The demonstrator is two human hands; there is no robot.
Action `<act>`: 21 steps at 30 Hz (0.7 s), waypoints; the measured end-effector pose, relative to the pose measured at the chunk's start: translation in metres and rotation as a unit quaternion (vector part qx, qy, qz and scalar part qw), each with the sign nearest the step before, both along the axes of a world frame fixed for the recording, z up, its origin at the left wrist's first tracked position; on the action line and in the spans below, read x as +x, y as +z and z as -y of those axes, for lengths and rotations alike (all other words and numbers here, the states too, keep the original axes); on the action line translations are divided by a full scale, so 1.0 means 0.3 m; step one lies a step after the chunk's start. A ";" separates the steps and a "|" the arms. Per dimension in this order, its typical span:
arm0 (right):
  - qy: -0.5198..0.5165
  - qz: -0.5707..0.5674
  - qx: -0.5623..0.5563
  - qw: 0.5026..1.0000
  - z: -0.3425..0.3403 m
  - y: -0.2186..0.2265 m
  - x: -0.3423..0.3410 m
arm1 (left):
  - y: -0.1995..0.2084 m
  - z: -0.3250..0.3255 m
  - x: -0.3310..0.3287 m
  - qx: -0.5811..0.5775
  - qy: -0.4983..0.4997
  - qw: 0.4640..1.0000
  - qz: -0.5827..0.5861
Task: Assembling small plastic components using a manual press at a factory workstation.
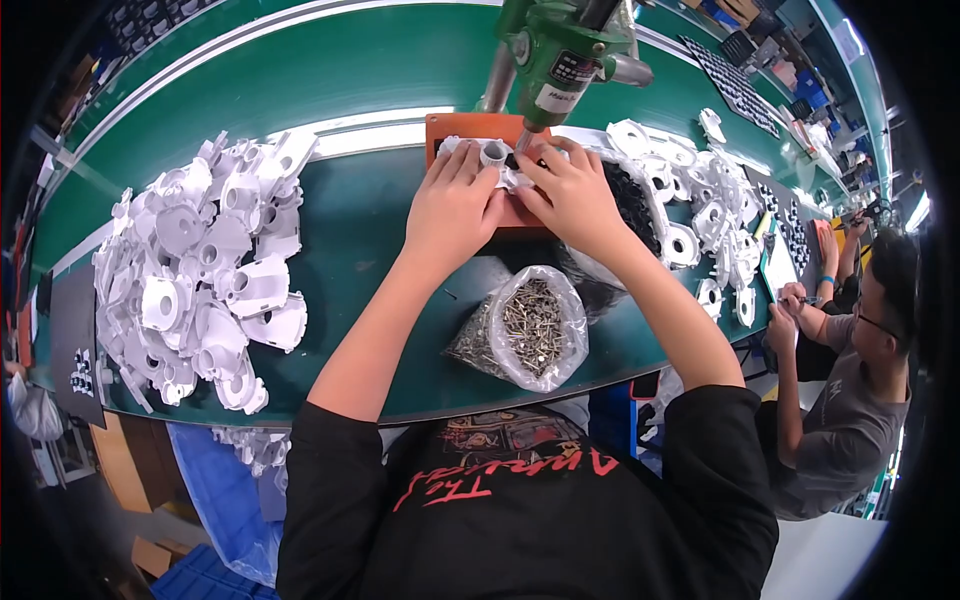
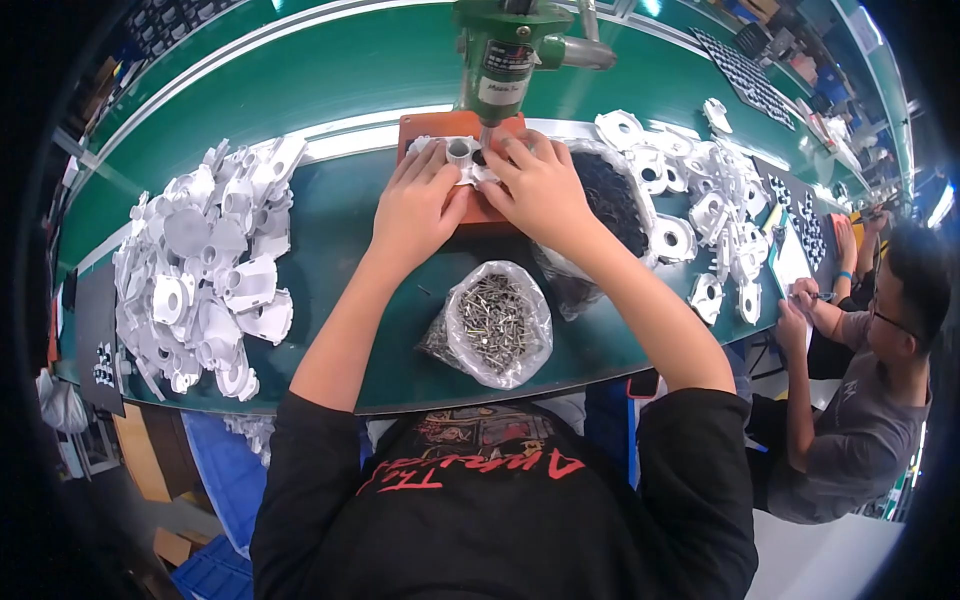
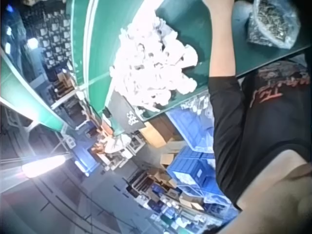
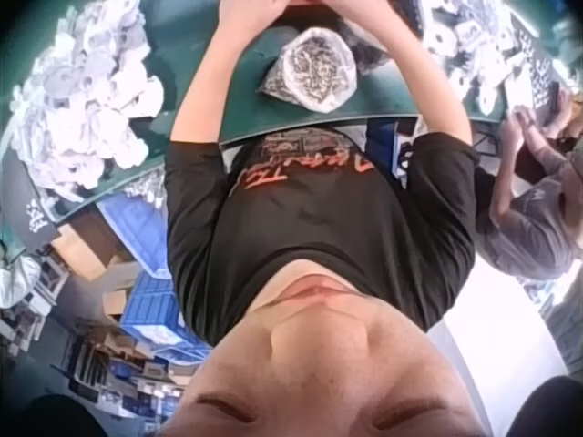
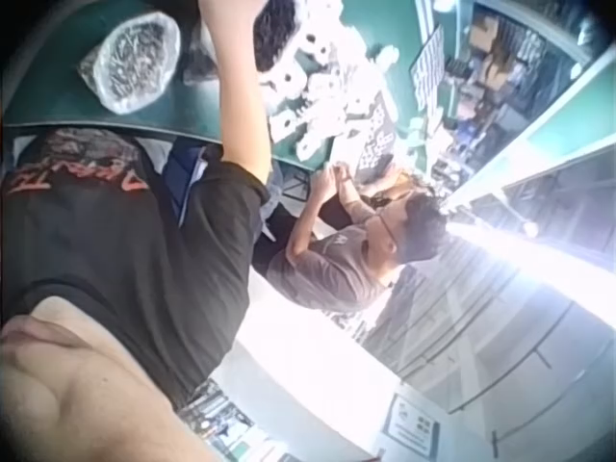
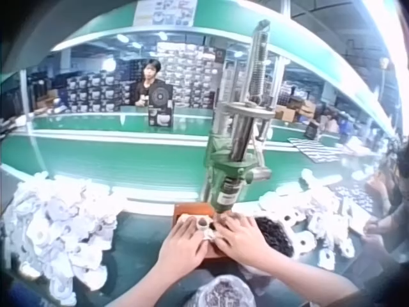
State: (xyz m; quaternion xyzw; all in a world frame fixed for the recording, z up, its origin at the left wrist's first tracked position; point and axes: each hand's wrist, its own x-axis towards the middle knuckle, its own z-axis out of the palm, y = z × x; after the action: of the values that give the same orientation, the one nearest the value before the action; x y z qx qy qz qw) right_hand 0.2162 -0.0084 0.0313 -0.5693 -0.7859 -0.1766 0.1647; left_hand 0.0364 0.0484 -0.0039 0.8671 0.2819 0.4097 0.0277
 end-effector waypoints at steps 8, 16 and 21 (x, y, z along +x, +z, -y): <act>-0.037 -0.269 0.001 0.962 -0.068 0.023 0.183 | -0.005 -0.002 -0.013 0.002 0.016 1.000 0.005; 0.085 -0.157 0.268 0.947 -0.540 0.557 0.620 | -0.003 0.002 0.030 0.004 -0.004 1.000 0.007; 0.170 -0.248 0.249 0.920 -0.370 0.649 -0.036 | -0.025 -0.001 -0.012 -0.005 0.012 1.000 0.022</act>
State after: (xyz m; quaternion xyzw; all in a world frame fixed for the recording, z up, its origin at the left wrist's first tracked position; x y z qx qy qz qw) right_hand 0.2054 0.1027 0.2259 -0.3930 -0.7355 -0.1889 0.5186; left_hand 0.0326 0.0488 -0.0114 0.8541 0.2939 0.4279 0.0330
